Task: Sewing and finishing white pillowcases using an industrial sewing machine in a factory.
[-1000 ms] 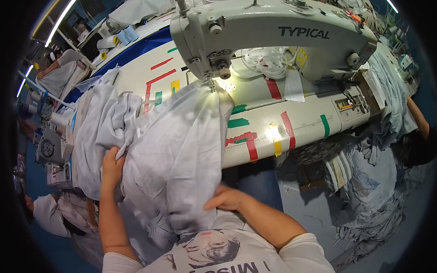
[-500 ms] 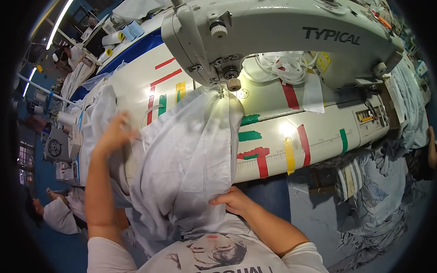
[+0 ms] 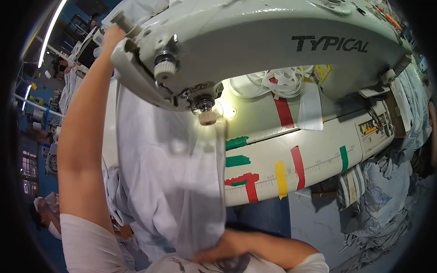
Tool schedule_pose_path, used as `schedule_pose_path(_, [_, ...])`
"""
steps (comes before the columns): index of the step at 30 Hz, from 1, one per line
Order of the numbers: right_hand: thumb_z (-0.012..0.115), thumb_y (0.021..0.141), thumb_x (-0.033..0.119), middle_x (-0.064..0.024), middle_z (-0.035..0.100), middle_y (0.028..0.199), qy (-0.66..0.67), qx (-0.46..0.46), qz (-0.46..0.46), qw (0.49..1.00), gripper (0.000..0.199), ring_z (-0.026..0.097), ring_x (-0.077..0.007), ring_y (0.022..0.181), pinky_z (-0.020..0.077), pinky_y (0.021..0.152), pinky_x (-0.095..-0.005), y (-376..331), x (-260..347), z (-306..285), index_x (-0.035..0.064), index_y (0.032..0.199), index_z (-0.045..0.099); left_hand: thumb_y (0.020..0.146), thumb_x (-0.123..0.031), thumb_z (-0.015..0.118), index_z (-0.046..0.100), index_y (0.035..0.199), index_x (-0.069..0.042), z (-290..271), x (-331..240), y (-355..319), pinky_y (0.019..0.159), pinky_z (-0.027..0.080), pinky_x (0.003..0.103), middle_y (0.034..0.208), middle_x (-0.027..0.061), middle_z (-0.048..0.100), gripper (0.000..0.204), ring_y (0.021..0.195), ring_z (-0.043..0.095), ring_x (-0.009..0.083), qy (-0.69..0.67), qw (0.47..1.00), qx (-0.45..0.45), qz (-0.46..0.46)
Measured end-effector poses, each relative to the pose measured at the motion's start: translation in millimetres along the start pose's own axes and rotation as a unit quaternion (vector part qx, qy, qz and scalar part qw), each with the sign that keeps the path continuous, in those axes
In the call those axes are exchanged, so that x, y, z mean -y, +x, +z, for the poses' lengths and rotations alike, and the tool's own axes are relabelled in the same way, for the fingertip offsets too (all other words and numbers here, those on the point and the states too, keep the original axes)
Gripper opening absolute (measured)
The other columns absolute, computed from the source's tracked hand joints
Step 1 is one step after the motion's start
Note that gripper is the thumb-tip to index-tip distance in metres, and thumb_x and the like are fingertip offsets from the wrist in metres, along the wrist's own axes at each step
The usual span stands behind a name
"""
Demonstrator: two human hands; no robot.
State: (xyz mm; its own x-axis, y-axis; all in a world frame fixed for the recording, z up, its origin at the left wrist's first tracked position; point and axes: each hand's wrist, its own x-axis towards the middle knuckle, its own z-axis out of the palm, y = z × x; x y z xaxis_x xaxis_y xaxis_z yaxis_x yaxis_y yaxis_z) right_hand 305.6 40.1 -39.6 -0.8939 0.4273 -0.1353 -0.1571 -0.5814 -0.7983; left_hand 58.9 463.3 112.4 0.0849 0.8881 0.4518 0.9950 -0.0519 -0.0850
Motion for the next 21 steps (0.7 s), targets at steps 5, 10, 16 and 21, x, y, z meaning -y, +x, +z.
schedule_pose_path(5, [0.073,0.082,0.018,-0.0087,0.064,0.108,-0.100,-0.157,0.020,0.982,0.038,0.059,-0.0156,0.099,0.0461,0.087,-0.0288,-67.2,-69.7,-17.3,0.0015,0.115,0.061,0.081,-0.022,0.064,0.058,0.110,-0.003,39.2,-93.9,-16.2,0.090,0.043,0.039,0.108,0.0168,0.060,0.035,0.105,0.056,0.0284,-0.097,0.989,0.112,0.030])
schedule_pose_path(10, [0.067,0.085,0.007,-0.0098,0.060,0.113,-0.026,-0.401,0.011,0.916,0.034,0.060,-0.0136,0.095,0.0482,0.084,-0.0290,-63.8,-89.5,-66.9,0.0011,0.117,0.057,0.077,-0.021,0.070,0.049,0.125,-0.002,39.3,-1.4,-137.6,0.099,0.038,0.039,0.126,0.0203,0.050,0.056,0.120,0.047,0.0291,-0.187,0.943,0.272,0.049])
schedule_pose_path(16, [0.063,0.086,0.009,-0.0095,0.059,0.116,0.400,-0.189,-0.055,0.895,0.037,0.057,-0.0166,0.103,0.0463,0.091,-0.0306,19.5,-84.7,-104.2,0.0012,0.121,0.054,0.077,-0.020,0.071,0.042,0.129,0.005,-29.8,57.1,-346.1,0.102,0.032,0.044,0.130,0.0240,0.045,0.065,0.124,0.040,0.0382,-0.084,0.949,0.256,-0.162])
schedule_pose_path(21, [0.063,0.085,0.009,-0.0099,0.060,0.114,0.168,-0.156,-0.110,0.967,0.036,0.058,-0.0166,0.100,0.0467,0.089,-0.0307,24.5,-103.6,-67.7,0.0008,0.120,0.055,0.094,-0.015,0.050,0.055,0.114,0.006,-27.9,57.8,-378.5,0.092,0.040,0.036,0.111,0.0186,0.059,0.030,0.104,0.055,0.0275,-0.218,0.928,-0.040,-0.300])
